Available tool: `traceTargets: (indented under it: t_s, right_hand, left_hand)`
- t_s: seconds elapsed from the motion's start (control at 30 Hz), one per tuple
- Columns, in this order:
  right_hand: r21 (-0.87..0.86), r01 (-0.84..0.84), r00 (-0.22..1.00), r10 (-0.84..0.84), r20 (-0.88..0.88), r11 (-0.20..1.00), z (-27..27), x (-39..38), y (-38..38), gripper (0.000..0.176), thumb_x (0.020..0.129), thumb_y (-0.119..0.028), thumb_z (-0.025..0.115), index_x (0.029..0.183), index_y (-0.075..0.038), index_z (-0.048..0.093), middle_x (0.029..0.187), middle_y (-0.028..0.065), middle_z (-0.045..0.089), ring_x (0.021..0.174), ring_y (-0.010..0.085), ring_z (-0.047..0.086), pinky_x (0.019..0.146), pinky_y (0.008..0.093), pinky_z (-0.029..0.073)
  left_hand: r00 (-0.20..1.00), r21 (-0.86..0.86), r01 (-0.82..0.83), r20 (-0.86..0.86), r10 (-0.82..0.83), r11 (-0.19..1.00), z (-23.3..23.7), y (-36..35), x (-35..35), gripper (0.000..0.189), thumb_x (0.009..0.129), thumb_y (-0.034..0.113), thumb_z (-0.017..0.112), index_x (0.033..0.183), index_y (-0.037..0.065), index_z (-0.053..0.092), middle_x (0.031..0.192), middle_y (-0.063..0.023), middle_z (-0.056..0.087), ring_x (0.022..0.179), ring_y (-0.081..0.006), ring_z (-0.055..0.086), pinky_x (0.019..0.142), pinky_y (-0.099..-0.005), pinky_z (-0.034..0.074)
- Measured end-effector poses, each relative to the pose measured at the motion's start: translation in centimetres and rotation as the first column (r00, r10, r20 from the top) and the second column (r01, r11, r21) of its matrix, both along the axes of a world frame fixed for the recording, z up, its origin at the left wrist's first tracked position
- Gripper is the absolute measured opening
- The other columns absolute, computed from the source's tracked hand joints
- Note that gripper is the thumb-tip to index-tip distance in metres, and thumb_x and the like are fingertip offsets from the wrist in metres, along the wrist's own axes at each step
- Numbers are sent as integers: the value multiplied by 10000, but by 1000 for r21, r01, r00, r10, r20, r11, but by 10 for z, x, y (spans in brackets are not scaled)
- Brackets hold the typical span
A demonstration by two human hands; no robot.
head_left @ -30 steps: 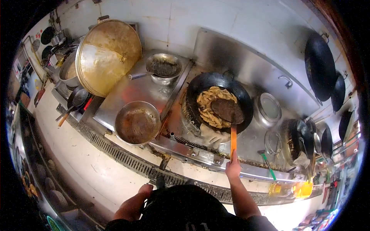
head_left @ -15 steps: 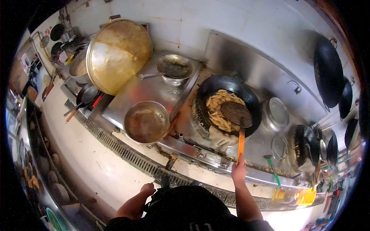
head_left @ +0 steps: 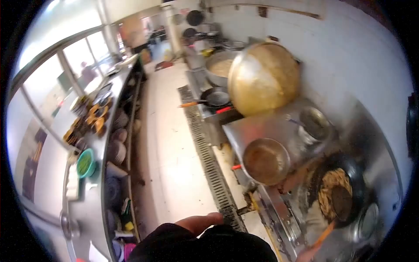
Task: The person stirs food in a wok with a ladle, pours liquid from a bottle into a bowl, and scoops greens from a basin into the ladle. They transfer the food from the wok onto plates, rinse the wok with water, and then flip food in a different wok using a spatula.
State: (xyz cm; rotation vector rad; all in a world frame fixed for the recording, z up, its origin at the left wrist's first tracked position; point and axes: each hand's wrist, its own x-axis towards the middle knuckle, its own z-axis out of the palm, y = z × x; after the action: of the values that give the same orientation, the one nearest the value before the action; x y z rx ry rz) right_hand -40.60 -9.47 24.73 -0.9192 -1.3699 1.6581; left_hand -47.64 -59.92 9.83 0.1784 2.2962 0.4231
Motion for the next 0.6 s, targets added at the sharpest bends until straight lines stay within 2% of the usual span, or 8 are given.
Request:
traceTargets:
  t_s: [0.03, 0.13, 0.27, 0.37, 0.43, 0.47, 0.53, 0.6]
  right_hand:
    - [90, -15, 994, 6, 106, 996, 12, -1, -9, 287, 860, -265, 515, 1070, -71, 529, 863, 17, 515, 766, 110, 487, 665, 266, 427]
    - [276, -92, 956, 7, 293, 957, 41, -7, -31, 272, 864, -272, 512, 1049, -74, 541, 829, 15, 511, 730, 113, 482, 632, 270, 422]
    - [389, -149, 931, -3, 365, 909, 58, -9, -37, 258, 870, -282, 508, 1020, -79, 557, 783, 13, 507, 682, 117, 474, 589, 275, 414]
    - [463, -184, 915, -20, 403, 867, 67, -8, -33, 250, 874, -290, 505, 999, -83, 569, 749, 12, 504, 647, 120, 468, 557, 279, 408]
    - [515, -204, 908, -36, 418, 832, 75, -11, -37, 247, 877, -295, 503, 985, -85, 578, 726, 10, 502, 623, 122, 465, 535, 282, 404]
    - [551, -214, 905, -48, 422, 806, 79, -9, -35, 246, 878, -297, 502, 978, -87, 582, 714, 10, 501, 611, 122, 463, 524, 283, 402]
    - [639, -231, 904, -80, 420, 734, 91, -8, -33, 245, 881, -302, 500, 964, -89, 590, 691, 9, 499, 587, 124, 459, 503, 286, 398]
    - [786, -261, 911, -125, 392, 561, 112, -10, -36, 246, 884, -307, 498, 950, -91, 598, 668, 8, 497, 563, 126, 455, 481, 288, 395]
  left_hand:
    - [999, -18, 36, 15, -35, 999, 12, 5, -5, 350, 772, 334, 507, 941, 67, 658, 995, -127, 646, 933, -300, 613, 781, -450, 486]
    - [987, 33, 130, -97, -127, 991, -44, -2, -4, 356, 777, 334, 507, 958, 63, 652, 1011, -139, 639, 933, -305, 613, 784, -451, 487]
    - [992, 33, 113, -57, -111, 993, -18, 2, 0, 364, 780, 334, 510, 976, 59, 644, 1009, -148, 637, 935, -308, 612, 784, -444, 488]
    - [978, 15, -93, 188, 89, 996, 4, -1, 3, 379, 782, 339, 517, 999, 52, 637, 1025, -147, 633, 953, -308, 606, 791, -436, 485]
    - [921, -54, 372, -100, -376, 927, -28, -10, 11, 398, 783, 362, 520, 1018, 64, 638, 1051, -143, 627, 964, -309, 601, 811, -426, 477]
    - [921, -53, 373, -100, -376, 926, -25, -11, 11, 398, 783, 362, 520, 1018, 64, 638, 1051, -143, 627, 964, -309, 601, 811, -426, 477]
    - [971, -40, 9, 238, 0, 999, 55, -7, 5, 424, 779, 379, 518, 1042, 67, 633, 1074, -142, 620, 970, -312, 596, 833, -425, 467]
    - [978, -42, 6, 211, 3, 999, 56, -11, 8, 423, 777, 381, 517, 1034, 67, 637, 1067, -145, 622, 970, -313, 596, 838, -425, 463]
